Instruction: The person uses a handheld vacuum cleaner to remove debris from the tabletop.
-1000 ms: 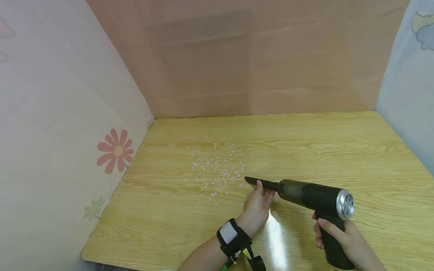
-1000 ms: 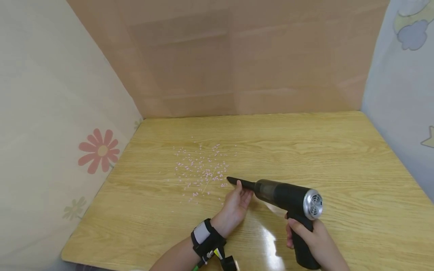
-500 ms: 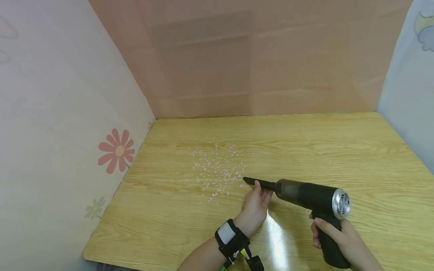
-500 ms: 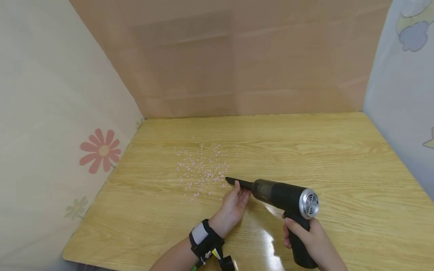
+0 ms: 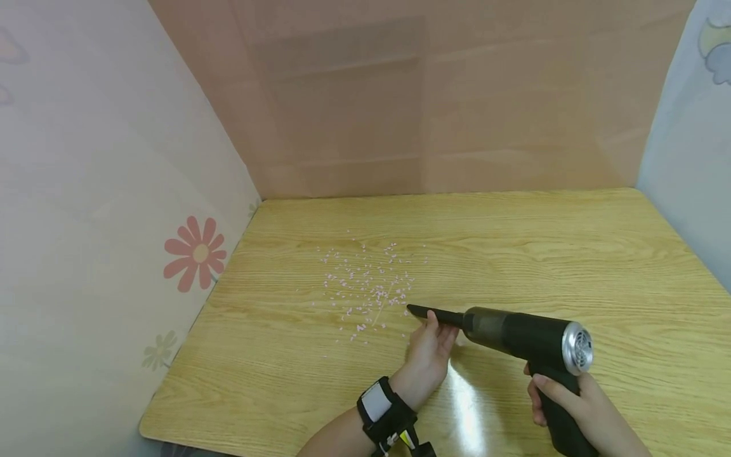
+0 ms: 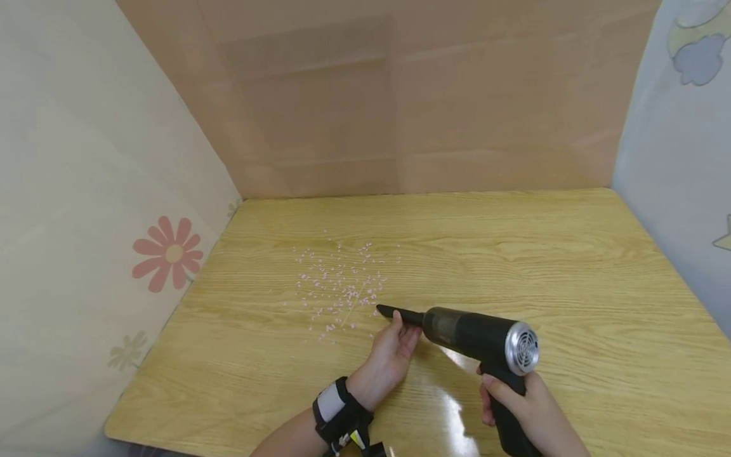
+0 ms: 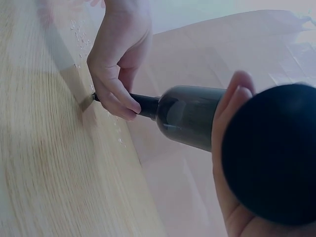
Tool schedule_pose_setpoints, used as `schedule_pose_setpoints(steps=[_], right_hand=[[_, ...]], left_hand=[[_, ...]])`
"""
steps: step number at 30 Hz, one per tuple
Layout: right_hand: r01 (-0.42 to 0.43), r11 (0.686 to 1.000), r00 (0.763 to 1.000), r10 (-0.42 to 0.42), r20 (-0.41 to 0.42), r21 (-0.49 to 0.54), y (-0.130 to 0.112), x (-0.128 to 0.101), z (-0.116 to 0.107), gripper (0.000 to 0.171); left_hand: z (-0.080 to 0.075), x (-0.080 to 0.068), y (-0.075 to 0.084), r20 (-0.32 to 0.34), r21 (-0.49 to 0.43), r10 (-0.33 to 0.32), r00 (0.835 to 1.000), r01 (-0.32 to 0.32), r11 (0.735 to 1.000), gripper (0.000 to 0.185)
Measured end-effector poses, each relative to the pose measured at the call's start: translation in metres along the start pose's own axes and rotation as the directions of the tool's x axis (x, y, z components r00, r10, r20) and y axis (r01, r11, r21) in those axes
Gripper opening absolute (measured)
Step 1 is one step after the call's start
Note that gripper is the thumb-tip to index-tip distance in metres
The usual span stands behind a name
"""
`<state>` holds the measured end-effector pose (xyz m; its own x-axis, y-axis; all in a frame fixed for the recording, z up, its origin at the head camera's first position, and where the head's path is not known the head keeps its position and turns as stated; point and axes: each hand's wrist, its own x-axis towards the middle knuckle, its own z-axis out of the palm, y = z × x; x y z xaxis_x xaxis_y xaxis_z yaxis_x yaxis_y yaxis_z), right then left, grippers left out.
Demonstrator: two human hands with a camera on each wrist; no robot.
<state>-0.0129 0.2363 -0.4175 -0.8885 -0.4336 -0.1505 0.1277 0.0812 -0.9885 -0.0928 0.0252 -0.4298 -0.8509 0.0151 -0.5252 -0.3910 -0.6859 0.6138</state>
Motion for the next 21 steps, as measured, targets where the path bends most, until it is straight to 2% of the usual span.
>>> schedule_pose_setpoints(steps=[10,17,21], right_hand=[[0.017,1.000,1.000,-0.017,0.005,0.025,0.000,0.001,0.003,0.031],[0.021,0.999,0.999,-0.023,0.027,0.040,0.000,0.001,0.003,0.032],[0.025,0.999,0.999,-0.027,0.039,0.046,0.001,0.002,0.003,0.031]], left_hand=[[-0.005,-0.004,0.001,-0.018,0.030,0.005,1.000,-0.004,1.000,0.038],[-0.012,-0.005,0.000,0.025,0.018,0.015,1.000,-0.015,1.000,0.042],[-0.011,-0.006,0.002,-0.019,0.017,0.000,1.000,0.000,1.000,0.036]])
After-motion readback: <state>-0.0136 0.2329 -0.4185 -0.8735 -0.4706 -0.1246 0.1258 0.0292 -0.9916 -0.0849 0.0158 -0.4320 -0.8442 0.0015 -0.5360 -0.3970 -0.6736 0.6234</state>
